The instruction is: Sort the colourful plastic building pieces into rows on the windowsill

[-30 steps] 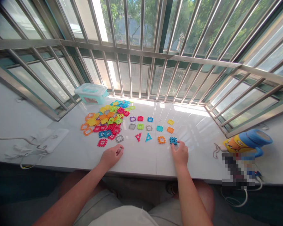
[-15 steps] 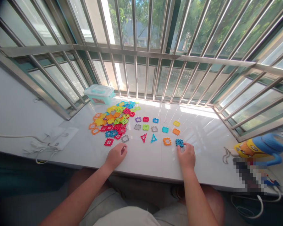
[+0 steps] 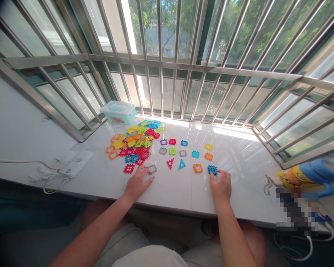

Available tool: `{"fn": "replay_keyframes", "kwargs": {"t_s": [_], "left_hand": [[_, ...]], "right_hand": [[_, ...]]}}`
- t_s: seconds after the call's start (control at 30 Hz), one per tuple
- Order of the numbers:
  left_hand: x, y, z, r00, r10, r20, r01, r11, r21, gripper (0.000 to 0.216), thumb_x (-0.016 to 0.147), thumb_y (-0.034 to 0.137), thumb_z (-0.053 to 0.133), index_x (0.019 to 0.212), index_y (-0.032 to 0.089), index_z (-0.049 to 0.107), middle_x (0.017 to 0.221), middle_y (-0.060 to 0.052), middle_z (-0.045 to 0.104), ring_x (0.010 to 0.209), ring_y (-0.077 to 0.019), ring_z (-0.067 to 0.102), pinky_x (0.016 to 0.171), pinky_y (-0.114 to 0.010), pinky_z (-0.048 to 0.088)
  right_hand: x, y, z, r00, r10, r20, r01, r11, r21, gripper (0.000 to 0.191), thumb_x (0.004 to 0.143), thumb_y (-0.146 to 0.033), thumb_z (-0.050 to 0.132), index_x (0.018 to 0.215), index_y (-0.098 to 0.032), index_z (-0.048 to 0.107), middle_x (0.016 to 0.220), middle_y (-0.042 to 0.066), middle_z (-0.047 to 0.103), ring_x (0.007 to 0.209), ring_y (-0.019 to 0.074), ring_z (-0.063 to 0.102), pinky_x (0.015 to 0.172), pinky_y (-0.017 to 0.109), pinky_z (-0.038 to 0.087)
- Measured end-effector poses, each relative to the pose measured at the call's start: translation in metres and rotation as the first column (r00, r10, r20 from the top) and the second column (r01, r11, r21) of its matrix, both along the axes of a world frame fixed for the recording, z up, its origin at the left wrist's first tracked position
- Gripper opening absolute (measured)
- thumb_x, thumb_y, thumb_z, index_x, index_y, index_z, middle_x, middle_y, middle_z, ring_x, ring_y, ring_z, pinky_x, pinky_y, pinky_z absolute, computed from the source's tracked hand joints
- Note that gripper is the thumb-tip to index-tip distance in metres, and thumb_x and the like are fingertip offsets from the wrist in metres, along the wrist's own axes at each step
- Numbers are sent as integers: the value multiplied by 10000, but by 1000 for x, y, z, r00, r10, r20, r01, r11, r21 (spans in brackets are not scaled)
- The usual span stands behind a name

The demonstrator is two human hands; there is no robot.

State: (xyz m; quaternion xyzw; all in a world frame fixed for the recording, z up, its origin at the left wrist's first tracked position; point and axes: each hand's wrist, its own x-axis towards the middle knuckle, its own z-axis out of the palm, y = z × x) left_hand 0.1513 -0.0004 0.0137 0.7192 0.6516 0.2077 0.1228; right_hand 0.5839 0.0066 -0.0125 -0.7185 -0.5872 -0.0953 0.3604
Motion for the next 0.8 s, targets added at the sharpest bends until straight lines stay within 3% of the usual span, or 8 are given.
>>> {"fn": "replay_keyframes", "kwargs": {"t_s": [0.13, 0.3, 0.43, 0.53, 0.67, 0.8], "left_hand": [[-2, 0, 1, 998, -42, 51, 42, 999, -2, 174, 963, 378, 618, 1082, 271, 687, 1401, -49, 613, 1080, -203, 668, 892, -305, 522], [-5, 2, 3, 980, -144, 136, 144, 990, 13, 190, 950, 228, 563, 1086, 290, 680, 1411, 3, 650, 1169, -190, 658, 954, -302, 510], [-6, 2, 7, 976, -133, 172, 152, 983, -100, 278, 926, 208, 561, 1146, 307, 700, 1378, 24, 687, 862, -159, 693, 899, -305, 528], [-6, 2, 10, 971, -141, 191, 170, 975, -142, 294, 931, 218, 547, 1160, 313, 706, 1350, 33, 707, 719, -139, 647, 857, -298, 531], [-7, 1, 11, 965, -174, 194, 197, 975, -103, 273, 933, 199, 547, 1124, 317, 701, 1332, 52, 717, 676, -124, 628, 793, -267, 519], [-9, 0, 9, 954, -188, 234, 207, 977, -60, 279, 922, 168, 532, 1096, 312, 695, 1313, 66, 726, 680, -121, 630, 760, -254, 504]], "right_hand": [[-7, -3, 7, 993, 83, 84, -86, 996, 32, 311, 987, -447, 519, 1142, -184, 582, 1177, 159, 621, 1181, 310, 540, 1047, 465, 416], [-45, -17, 12, 952, 259, 164, -248, 965, -85, 231, 1009, -390, 513, 1081, -211, 640, 1242, 132, 630, 1164, 294, 560, 1040, 463, 409], [-106, -29, 15, 842, 527, 117, -498, 841, -210, 198, 1025, -344, 515, 1121, -234, 649, 1276, 115, 635, 1169, 275, 574, 1017, 440, 426], [-152, -31, 17, 775, 628, 71, -592, 761, -264, 205, 1023, -330, 523, 1165, -240, 640, 1334, 110, 618, 1180, 274, 570, 995, 429, 435], [-189, -20, 17, 817, 572, 70, -539, 802, -258, 297, 999, -346, 558, 1271, -240, 613, 1407, 116, 590, 1268, 312, 521, 1038, 469, 401], [-201, -6, 10, 867, 490, 89, -459, 856, -238, 422, 972, -383, 591, 1363, -225, 571, 1442, 135, 572, 1355, 354, 457, 1104, 518, 342]]}}
